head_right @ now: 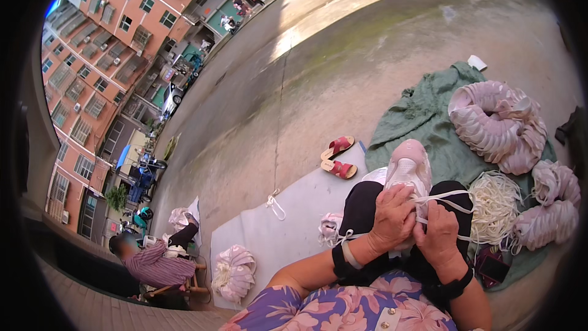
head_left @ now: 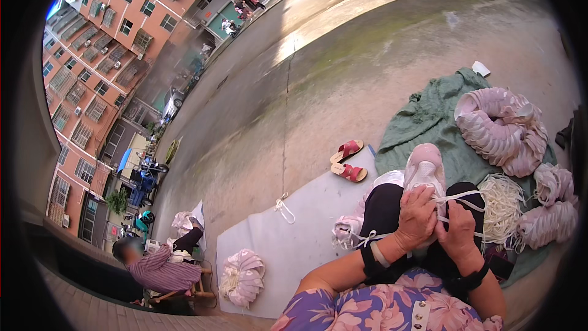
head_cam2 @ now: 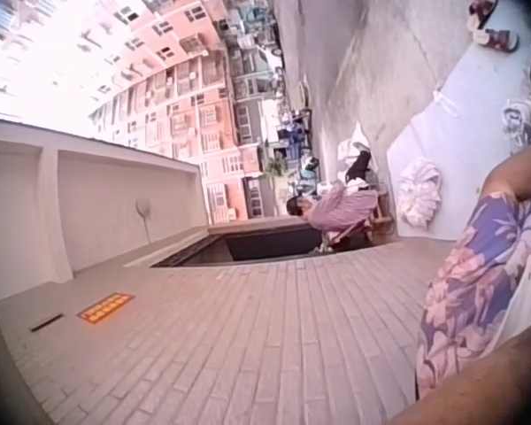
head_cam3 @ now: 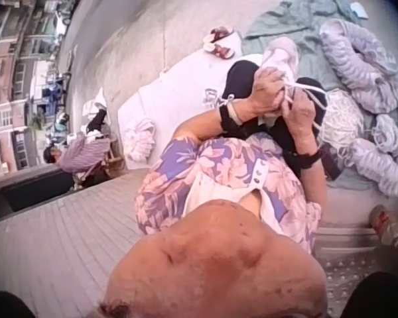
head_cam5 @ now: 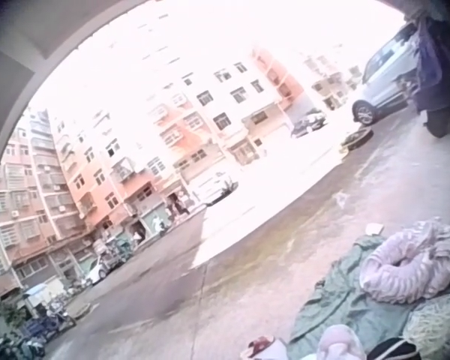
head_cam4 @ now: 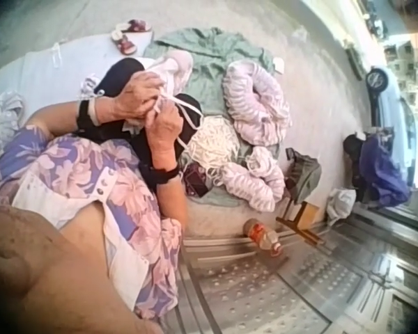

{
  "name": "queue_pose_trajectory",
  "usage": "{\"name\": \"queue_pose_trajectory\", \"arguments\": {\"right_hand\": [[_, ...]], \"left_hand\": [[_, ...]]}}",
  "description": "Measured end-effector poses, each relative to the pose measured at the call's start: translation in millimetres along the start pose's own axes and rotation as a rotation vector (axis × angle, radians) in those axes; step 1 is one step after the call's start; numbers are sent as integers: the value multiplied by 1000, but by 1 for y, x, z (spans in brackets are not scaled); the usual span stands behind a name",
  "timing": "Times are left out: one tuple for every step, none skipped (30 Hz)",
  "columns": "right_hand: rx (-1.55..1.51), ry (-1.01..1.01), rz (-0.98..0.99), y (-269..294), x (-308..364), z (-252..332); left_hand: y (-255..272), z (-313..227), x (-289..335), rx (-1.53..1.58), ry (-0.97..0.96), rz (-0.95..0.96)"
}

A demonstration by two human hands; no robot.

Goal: Thread laces through the eyelets of pink and white sneakers.

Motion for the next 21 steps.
{"name": "queue_pose_trajectory", "arguments": {"right_hand": [[-31,1,-57,1,0,1],[-34,3,-57,0,0,1],[-15,23,-79,-1,1,1],[4,44,-101,-1,2,1],[1,45,-98,-2,1,0],[-3,71,-73,-3,0,0],[-7,98,-49,-3,-1,0],[-9,97,-47,-2,-1,2],[-2,94,-30,-2,-2,4],[5,92,-14,-2,-3,5],[0,93,-11,-3,-3,6],[10,94,-22,-2,-2,7],[19,94,-33,-2,-1,7],[20,90,-31,0,0,7],[23,102,-23,1,1,6],[28,111,-14,3,2,4],[33,94,2,3,6,3],[19,83,-18,1,6,1],[9,67,-36,-1,4,-1],[-7,78,-52,-3,4,-1],[-14,87,-61,-2,1,0]], "left_hand": [[0,0,0,-1,-1,-4],[0,0,0,-2,-3,-8],[-1,0,1,-4,1,-7],[-2,0,0,-3,5,-8],[-2,0,-1,-3,8,-10],[-3,-1,-1,-4,12,-8],[-3,-2,-2,-14,15,-4],[-2,-2,-1,-26,17,-1],[-2,-1,0,-29,21,0],[-2,0,1,-22,29,3],[-2,0,3,-17,36,5],[-2,-1,3,-16,38,7],[-2,-2,4,-3,39,5],[-3,-3,4,11,40,4],[-4,-3,5,16,42,10],[-7,-4,5,6,46,19],[-10,-6,9,-1,61,34],[-13,-5,10,-17,54,20],[-18,0,8,-29,47,10],[-18,1,6,-47,65,42],[-17,2,5,-53,70,55]]}}
Point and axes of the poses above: each hand's wrist, its own x-axis away from the middle knuckle, its own y-axis out of the back of the hand, z = x × y, the point moved 2 cm from there along -x, towards the middle knuckle, and after that the axes turned 13 degrees about -z, right-handed, at the moved point
